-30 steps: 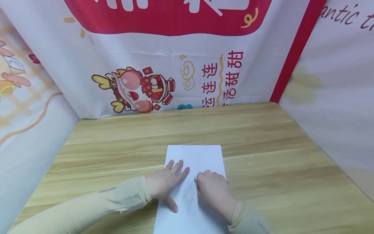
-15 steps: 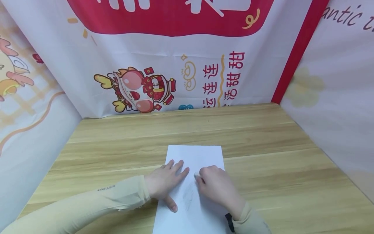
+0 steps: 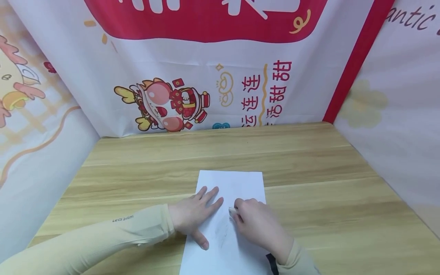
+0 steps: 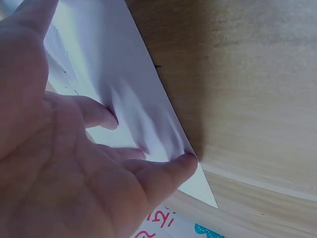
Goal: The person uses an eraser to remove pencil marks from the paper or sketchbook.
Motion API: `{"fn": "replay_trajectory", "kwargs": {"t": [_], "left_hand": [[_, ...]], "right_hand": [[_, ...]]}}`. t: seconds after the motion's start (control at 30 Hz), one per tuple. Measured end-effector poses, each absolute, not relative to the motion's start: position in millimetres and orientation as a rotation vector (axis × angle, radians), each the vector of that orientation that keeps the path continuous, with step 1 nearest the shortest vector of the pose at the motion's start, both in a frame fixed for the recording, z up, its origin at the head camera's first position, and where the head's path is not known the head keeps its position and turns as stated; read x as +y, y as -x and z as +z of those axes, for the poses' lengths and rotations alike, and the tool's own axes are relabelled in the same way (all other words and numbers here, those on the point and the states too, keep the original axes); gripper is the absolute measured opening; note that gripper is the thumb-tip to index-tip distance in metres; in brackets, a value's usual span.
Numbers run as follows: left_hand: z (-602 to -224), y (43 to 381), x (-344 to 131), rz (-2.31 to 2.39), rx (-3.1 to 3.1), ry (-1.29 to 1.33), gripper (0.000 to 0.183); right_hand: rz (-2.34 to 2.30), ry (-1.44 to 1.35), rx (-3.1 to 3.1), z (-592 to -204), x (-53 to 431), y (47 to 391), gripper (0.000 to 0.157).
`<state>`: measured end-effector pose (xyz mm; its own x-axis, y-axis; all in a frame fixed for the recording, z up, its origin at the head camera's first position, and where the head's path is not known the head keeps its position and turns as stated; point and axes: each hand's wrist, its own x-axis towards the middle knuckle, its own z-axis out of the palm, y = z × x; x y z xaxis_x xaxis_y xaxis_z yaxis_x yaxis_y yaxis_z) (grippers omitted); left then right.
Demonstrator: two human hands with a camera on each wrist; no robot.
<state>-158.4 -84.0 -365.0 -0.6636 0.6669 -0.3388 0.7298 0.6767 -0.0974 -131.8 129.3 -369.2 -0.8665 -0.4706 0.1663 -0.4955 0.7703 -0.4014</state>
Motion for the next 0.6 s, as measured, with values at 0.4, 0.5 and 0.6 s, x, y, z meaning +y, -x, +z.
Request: {"fn": "replay_trajectory", "kwargs": {"t": [0.4, 0.5, 0.6], "left_hand": [[-366, 163, -86, -0.351, 2.598, -1.135, 0.119], [-365, 164, -85, -0.367, 2.592, -1.132, 0.117], [-365, 166, -85, -0.378, 2.596, -1.154, 0.117]], "right_hand": [[0.563, -0.719, -2.906, -363, 124, 120, 0.015], [0.584, -0.719, -2.928, -362, 125, 119, 0.015], [0.614, -0.746, -2.934, -363, 127, 120, 0.016]]}}
